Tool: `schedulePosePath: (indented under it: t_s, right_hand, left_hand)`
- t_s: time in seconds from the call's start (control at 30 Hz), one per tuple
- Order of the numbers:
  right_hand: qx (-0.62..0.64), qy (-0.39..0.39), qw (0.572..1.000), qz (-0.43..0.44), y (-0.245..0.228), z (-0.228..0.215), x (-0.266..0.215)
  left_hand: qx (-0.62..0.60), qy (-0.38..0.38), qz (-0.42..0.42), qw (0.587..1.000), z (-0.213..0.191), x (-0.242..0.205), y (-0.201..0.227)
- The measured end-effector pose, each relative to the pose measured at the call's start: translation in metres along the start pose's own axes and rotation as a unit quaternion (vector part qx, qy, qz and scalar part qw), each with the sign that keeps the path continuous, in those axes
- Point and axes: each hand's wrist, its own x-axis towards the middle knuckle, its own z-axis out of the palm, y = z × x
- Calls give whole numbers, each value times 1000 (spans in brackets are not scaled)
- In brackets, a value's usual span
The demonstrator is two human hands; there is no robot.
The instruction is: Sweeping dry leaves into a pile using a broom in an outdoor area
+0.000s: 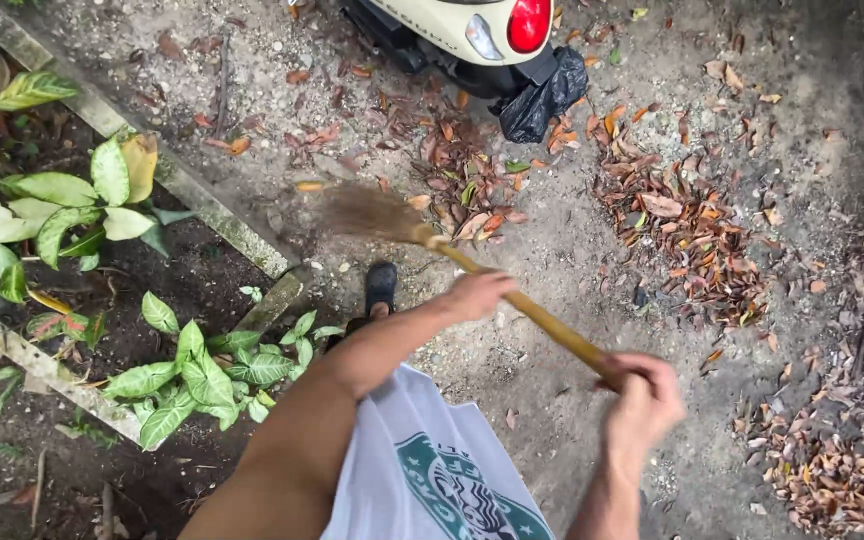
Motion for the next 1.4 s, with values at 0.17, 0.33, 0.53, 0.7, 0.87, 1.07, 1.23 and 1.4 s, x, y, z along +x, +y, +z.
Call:
schedulePosePath:
  t_s: [0.17, 0.33, 0.53, 0.7, 0.87, 1.07, 1.23, 1.4]
  right_hand:
    - [81, 160, 969, -170, -43, -70, 15]
    - [118, 135, 968, -174, -58, -81, 41]
    - [250, 46, 959, -126, -72, 54, 104]
    - [211, 5, 977, -24, -66, 233, 98]
    - [83, -174, 980, -57, -40, 273, 87]
    - [-28, -35, 993, -106, -47, 116, 136]
    - [47, 105, 976, -183, -75, -4, 129]
    - [206, 117, 952, -192, -56, -22, 135]
  left_hand:
    - [120, 76, 207, 968, -4, 49, 79]
    - [124, 128, 240, 954, -39, 35, 72]
    - [151, 140, 48, 977, -146, -44, -8]
    - [286, 376, -29, 881, -142, -29, -225]
    - [130, 276, -201, 931, -155, -41, -210]
    - [-533, 191, 31, 824, -133, 29, -48]
    - [120, 158, 89, 976, -72, 107, 17]
    - [170, 269, 198, 927, -93, 51, 16]
